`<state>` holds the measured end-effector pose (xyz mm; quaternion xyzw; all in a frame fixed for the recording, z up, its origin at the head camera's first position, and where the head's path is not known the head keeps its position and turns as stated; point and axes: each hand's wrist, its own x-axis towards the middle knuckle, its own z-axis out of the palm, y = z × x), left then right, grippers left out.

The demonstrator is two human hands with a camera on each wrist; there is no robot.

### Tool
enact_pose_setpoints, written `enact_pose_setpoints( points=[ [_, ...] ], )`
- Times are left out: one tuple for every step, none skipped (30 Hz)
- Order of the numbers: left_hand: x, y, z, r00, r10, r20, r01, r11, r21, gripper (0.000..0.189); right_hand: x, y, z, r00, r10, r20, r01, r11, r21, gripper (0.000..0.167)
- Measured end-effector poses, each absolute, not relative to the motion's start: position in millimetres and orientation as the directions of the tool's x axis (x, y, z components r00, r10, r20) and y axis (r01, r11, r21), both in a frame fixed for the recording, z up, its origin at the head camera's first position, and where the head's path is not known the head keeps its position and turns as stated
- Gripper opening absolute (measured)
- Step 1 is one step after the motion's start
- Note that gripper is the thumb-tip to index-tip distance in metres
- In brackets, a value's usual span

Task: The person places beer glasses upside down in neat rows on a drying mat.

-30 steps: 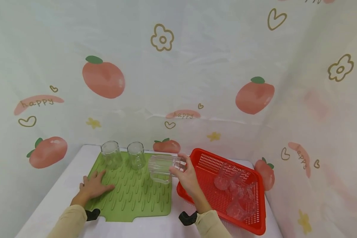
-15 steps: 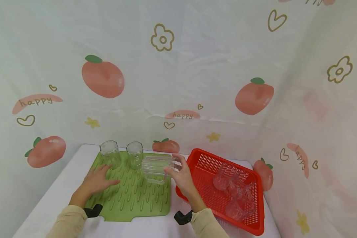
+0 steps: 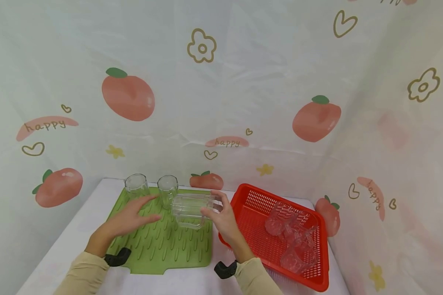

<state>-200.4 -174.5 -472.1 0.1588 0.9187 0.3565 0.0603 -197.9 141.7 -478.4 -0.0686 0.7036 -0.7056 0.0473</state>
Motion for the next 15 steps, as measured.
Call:
enact_pose_setpoints(
  points=[
    [-201, -172, -472, -0.939, 0.343, 0.007, 0.252, 0.677, 0.692, 0.086, -198, 141, -479, -0.985, -0.17, 0.034, -0.033, -0.013, -0.999, 0.06],
    [-201, -170, -472, -0.938, 0.347, 0.011, 0.252, 0.661, 0.707, 0.087, -198, 140, -479, -0.983, -0.177, 0.039, -0.036, -0.019, -0.999, 0.06],
    [-202, -168, -472, -0.938, 0.347, 0.015, 0.248, 0.642, 0.726, 0.087, -198, 139, -479, -0.982, -0.185, 0.043, -0.039, -0.024, -0.999, 0.06],
    [-202, -166, -472, -0.937, 0.348, 0.023, 0.25, 0.623, 0.741, 0.086, -199, 138, -479, -0.98, -0.192, 0.047, -0.042, -0.028, -0.999, 0.06],
    [-202, -163, -472, -0.936, 0.351, 0.031, 0.249, 0.598, 0.761, 0.085, -198, 137, -479, -0.979, -0.2, 0.05, -0.045, -0.031, -0.998, 0.061],
    [-202, -160, -472, -0.933, 0.357, 0.041, 0.252, 0.569, 0.783, 0.084, -198, 136, -479, -0.977, -0.209, 0.053, -0.046, -0.036, -0.998, 0.062],
    [-202, -158, -472, -0.931, 0.36, 0.053, 0.254, 0.538, 0.804, 0.083, -197, 135, -479, -0.975, -0.216, 0.057, -0.049, -0.041, -0.998, 0.063],
    [-201, -155, -472, -0.929, 0.365, 0.067, 0.259, 0.508, 0.822, 0.082, -197, 134, -478, -0.973, -0.222, 0.06, -0.052, -0.042, -0.998, 0.064],
    [-201, -152, -472, -0.926, 0.369, 0.08, 0.26, 0.471, 0.843, 0.081, -196, 133, -478, -0.972, -0.226, 0.066, -0.058, -0.04, -0.997, 0.064],
    [-201, -150, -473, -0.923, 0.375, 0.092, 0.264, 0.439, 0.859, 0.08, -195, 132, -477, -0.971, -0.23, 0.071, -0.063, -0.039, -0.997, 0.065],
    [-201, -147, -473, -0.919, 0.382, 0.103, 0.267, 0.407, 0.873, 0.079, -194, 132, -477, -0.97, -0.232, 0.074, -0.067, -0.037, -0.997, 0.066],
    [-200, -145, -474, -0.916, 0.385, 0.112, 0.272, 0.39, 0.88, 0.078, -193, 131, -476, -0.968, -0.236, 0.079, -0.073, -0.035, -0.997, 0.066],
    [-200, -143, -474, -0.914, 0.386, 0.121, 0.275, 0.372, 0.887, 0.077, -192, 130, -476, -0.967, -0.24, 0.085, -0.079, -0.034, -0.996, 0.066],
    [-200, -141, -475, -0.913, 0.387, 0.129, 0.277, 0.357, 0.892, 0.076, -192, 129, -475, -0.965, -0.245, 0.091, -0.085, -0.034, -0.996, 0.065],
    [-200, -139, -476, -0.912, 0.385, 0.138, 0.281, 0.345, 0.895, 0.075, -191, 128, -475, -0.964, -0.249, 0.098, -0.092, -0.032, -0.995, 0.065]
  ],
)
